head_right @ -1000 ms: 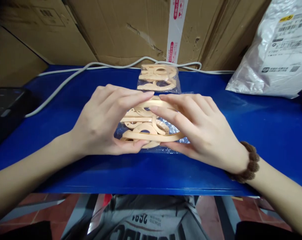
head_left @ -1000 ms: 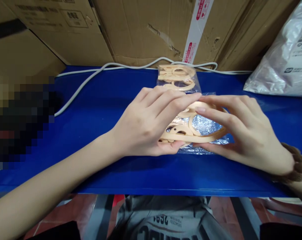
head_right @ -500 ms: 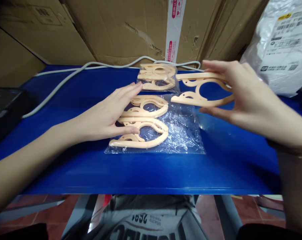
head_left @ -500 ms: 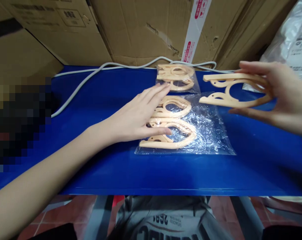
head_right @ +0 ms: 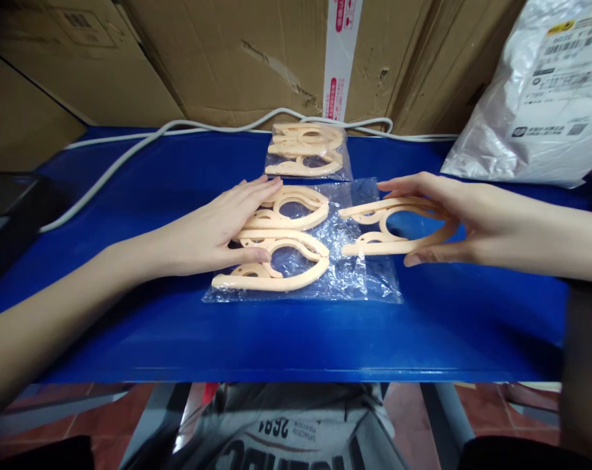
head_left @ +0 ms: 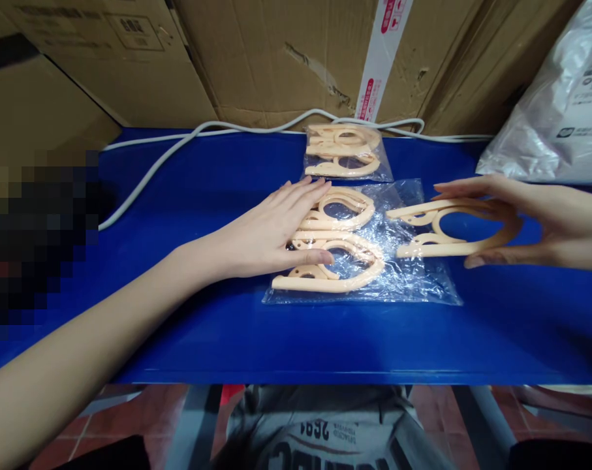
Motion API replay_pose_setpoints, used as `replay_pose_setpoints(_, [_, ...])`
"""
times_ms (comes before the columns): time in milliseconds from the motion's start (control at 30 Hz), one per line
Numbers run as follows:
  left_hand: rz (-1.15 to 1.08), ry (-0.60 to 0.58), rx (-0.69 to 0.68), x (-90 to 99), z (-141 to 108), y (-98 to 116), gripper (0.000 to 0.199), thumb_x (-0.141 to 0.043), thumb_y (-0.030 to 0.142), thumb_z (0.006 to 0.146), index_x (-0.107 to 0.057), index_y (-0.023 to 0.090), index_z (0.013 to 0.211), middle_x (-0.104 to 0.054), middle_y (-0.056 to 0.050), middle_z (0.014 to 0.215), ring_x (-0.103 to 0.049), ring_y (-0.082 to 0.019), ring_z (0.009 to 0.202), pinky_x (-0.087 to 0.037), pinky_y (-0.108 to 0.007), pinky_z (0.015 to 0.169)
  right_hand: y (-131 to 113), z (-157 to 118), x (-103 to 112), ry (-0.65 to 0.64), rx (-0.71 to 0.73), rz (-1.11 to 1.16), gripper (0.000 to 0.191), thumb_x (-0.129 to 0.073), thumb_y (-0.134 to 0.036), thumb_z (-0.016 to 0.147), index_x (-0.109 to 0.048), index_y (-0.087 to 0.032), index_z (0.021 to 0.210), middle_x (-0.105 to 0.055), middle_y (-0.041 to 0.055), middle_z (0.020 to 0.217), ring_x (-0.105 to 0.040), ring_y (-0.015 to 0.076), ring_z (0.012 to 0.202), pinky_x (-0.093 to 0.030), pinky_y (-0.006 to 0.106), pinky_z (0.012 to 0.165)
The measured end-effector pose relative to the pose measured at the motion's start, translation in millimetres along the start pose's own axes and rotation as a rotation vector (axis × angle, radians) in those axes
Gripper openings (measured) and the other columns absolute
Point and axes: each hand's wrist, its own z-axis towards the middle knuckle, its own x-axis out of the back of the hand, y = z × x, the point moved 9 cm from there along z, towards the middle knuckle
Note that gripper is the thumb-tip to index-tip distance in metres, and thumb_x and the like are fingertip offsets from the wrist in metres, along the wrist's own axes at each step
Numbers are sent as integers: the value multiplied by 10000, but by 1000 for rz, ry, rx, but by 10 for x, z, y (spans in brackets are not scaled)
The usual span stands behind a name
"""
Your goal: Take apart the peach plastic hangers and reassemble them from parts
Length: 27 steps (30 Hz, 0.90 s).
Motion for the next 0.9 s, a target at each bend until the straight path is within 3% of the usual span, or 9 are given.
replay_pose_setpoints(100, [-7, -8, -3, -12, 1, 10, 1133, -475, 857, 903, -205, 87, 1689, -143, -178, 1769, -90, -378, 1652, -68, -568, 1355, -108, -9, -257, -212, 100, 16, 686, -800, -555, 851, -572, -442, 1488, -655, 77, 1440, -762, 266, 1033, -677, 256, 606])
replay_pose_setpoints(167, [-7, -15, 6, -23, 3, 9, 1144, -468, 867, 898, -200, 87, 1691, -130, -169, 1772, -84, -365, 1655, -38, -568, 1355, -157, 15, -330, -210, 121, 14, 664, -771, -544, 884, -547, -417, 1496, -664, 67, 1406, -752, 251, 1023, -682, 272, 662])
replay_pose_setpoints(267, [-8, -25, 26, -37, 10, 3, 1166, -455, 883, 888, -186, 85, 1695, -121, -163, 1774, -79, -361, 1657, -9, -577, 1351, -261, 72, -490, -191, 162, -43, 692, -750, -561, 899, -516, -375, 1523, -656, 56, 1415, -718, 274, 1112, -677, 375, 871])
replay_pose_setpoints(367, [-11, -28, 24, -43, 16, 13, 1158, -455, 881, 890, -186, 96, 1698, -122, -157, 1776, -80, -357, 1657, -5, -575, 1351, -364, 138, -625, -133, 218, -31, 756, -740, -601, 890, -500, -328, 1553, -579, 70, 1538, -591, 357, 1367, -547, 515, 1126])
replay_pose_setpoints(433, [-9, -25, 19, -40, 17, 25, 1133, -464, 867, 899, -194, 111, 1698, -128, -155, 1776, -84, -356, 1657, -4, -576, 1350, -389, 163, -686, -126, 255, 3, 795, -730, -620, 888, -482, -301, 1574, -542, 85, 1580, -514, 384, 1449, -466, 561, 1195])
replay_pose_setpoints(567, [-12, -5, 8, -6, 15, 56, 1096, -494, 857, 895, -228, 152, 1691, -161, -159, 1774, -107, -360, 1655, -42, -594, 1345, -284, 145, -658, -177, 284, -19, 847, -733, -604, 895, -403, -324, 1623, -483, 83, 1632, -518, 375, 1444, -461, 560, 1192])
replay_pose_setpoints(700, [-17, 43, -48, 49, 6, 122, 983, -552, 819, 899, -325, 232, 1654, -284, -142, 1744, -212, -346, 1634, -114, -621, 1332, -148, 107, -528, -205, 248, -102, 842, -766, -555, 890, -376, -407, 1622, -653, 43, 1432, -676, 294, 1205, -582, 466, 1035])
replay_pose_setpoints(767, [-17, 77, -83, 75, 1, 152, 923, -574, 784, 913, -363, 244, 1631, -362, -145, 1707, -281, -344, 1608, -151, -625, 1323, -167, 113, -522, -188, 228, -100, 819, -766, -527, 901, -386, -413, 1618, -701, 36, 1336, -697, 271, 1132, -599, 429, 973])
replay_pose_setpoints(900, [-11, 121, -142, 103, -3, 189, 790, -578, 731, 943, -477, 232, 1547, -457, -163, 1638, -384, -364, 1541, -211, -639, 1291, -337, 161, -632, -108, 221, 9, 736, -732, -553, 916, -487, -319, 1568, -695, 81, 1360, -683, 301, 1185, -580, 466, 1003])
